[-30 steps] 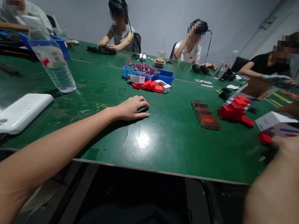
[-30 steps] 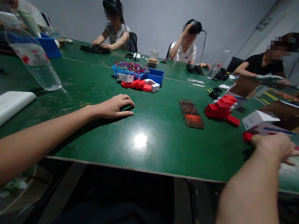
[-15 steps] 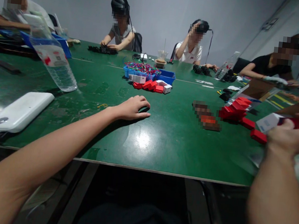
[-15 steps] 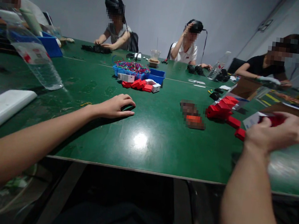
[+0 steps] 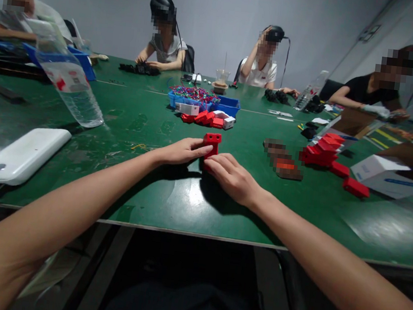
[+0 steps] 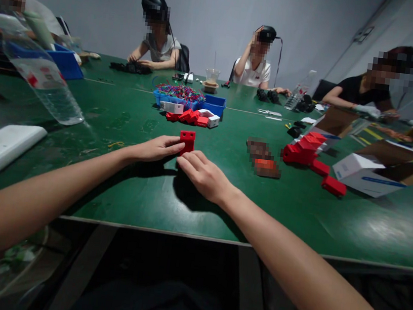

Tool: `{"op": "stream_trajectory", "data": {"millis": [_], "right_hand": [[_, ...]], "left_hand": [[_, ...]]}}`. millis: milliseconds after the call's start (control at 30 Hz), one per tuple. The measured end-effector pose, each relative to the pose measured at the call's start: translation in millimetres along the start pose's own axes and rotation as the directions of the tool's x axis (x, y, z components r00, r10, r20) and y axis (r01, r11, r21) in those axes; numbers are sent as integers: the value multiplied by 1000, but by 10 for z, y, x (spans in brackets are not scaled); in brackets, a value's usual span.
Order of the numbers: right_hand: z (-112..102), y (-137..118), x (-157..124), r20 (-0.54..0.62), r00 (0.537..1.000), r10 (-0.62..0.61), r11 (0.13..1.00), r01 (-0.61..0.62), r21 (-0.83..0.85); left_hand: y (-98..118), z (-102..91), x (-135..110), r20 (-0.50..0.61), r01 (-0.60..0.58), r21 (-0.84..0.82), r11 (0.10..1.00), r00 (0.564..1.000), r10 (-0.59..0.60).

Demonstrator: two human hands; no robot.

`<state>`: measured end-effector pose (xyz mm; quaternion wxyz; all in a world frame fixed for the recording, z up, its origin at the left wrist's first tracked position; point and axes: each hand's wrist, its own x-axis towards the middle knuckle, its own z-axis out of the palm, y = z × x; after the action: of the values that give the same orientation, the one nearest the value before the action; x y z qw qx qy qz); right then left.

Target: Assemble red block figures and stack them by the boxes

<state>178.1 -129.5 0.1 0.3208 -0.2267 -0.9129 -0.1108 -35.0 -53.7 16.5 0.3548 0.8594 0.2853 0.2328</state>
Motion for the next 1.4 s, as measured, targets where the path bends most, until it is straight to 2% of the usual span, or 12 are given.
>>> {"op": "stream_trajectory", "data": {"millis": [100, 200, 300, 367, 433, 567, 633, 700, 767, 1033, 1267, 1400], "right_hand": [[134, -79, 208, -24, 999, 46, 997, -44, 69], [158, -8, 268, -149, 977, 152, 984, -135, 119], [162, 207, 227, -293, 869, 399, 917, -371, 147], [187, 385, 196, -238, 795, 558, 829, -523, 198], [229, 546, 191, -94, 742, 663, 735, -622, 269], [311, 733, 250, 146, 751, 644, 646, -636, 422], [325, 749, 281, 243, 750, 616, 551, -630, 548], [318, 713, 296, 303, 747, 592, 430, -610, 666], [301, 635, 294, 317, 744, 588, 353, -588, 728], [269, 381, 261, 258, 723, 641, 413, -608, 678], [220, 340, 257, 268, 683, 679, 361, -629, 689], [220, 330, 265, 265, 663, 700, 355, -645, 677]], "left_hand": [[-52, -10, 9, -14, -19, -131, 991, 1000, 17], [-105, -27, 25, -49, 19, -204, 979, 998, -29], [-143, -15, 47, -80, 47, -259, 965, 994, -70], [-167, 4, 62, -110, 59, -291, 955, 989, -94], [-191, 21, 73, -132, 62, -321, 945, 985, -110], [-211, 33, 82, -153, 58, -319, 946, 982, -112], [-204, 35, 83, -169, 50, -293, 955, 980, -103], [-195, 40, 80, -180, 42, -283, 958, 979, -97], [-188, 47, 73, -186, 34, -285, 958, 979, -90], [-140, 68, 24, -186, -34, -273, 961, 982, -18], [-89, -32, -6, -37, -2, -329, 944, 999, -11], [-125, -72, -10, 6, -5, -370, 929, 1000, 8]]}}
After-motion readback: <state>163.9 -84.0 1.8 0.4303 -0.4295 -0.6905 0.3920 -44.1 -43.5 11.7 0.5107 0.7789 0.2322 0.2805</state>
